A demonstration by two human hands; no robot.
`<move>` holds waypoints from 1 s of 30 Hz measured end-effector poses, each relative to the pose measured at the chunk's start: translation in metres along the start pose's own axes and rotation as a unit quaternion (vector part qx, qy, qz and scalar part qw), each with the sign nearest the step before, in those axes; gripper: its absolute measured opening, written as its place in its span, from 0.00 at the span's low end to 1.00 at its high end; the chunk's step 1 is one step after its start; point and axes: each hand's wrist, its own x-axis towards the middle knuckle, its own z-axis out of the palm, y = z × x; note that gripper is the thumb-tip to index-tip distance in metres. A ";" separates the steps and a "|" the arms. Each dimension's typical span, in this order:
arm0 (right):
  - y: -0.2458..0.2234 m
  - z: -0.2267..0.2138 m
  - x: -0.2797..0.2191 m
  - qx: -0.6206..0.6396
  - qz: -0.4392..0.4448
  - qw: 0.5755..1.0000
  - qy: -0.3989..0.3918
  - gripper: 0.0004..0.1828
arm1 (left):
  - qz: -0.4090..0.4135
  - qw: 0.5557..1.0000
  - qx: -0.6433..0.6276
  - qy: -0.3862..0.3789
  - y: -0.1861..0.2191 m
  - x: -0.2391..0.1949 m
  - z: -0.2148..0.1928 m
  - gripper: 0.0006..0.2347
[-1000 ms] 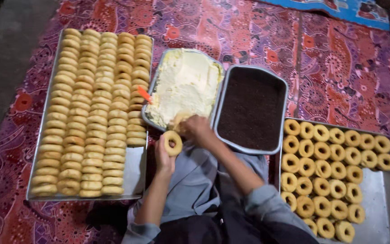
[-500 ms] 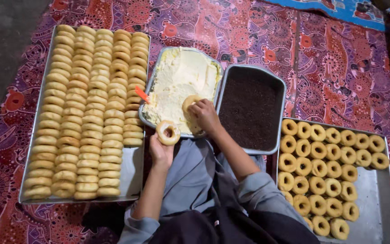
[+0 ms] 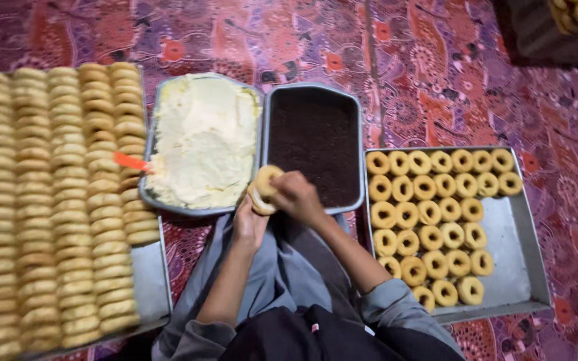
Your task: The person sits on the floor and repeatedly picks up plain donuts, fills them with a white cream using a spatula, and places them into a tray of dark crumbs. The filled donuts are then arranged on a separate tray.
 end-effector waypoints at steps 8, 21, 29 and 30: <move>0.148 -0.034 -0.068 -0.155 0.163 0.970 0.088 0.13 | 0.357 0.627 0.688 -0.080 -0.048 0.066 0.075 0.13; 0.073 -0.060 -0.036 -0.014 0.111 0.979 0.173 0.20 | -0.105 0.993 0.057 0.005 -0.096 0.079 0.066 0.15; 0.107 -0.095 -0.062 0.618 0.403 0.651 0.181 0.25 | -0.202 0.932 0.300 -0.019 -0.085 0.046 0.139 0.17; 0.124 -0.104 -0.081 0.632 0.400 0.627 0.219 0.24 | -0.197 0.888 0.415 -0.018 -0.082 0.040 0.150 0.17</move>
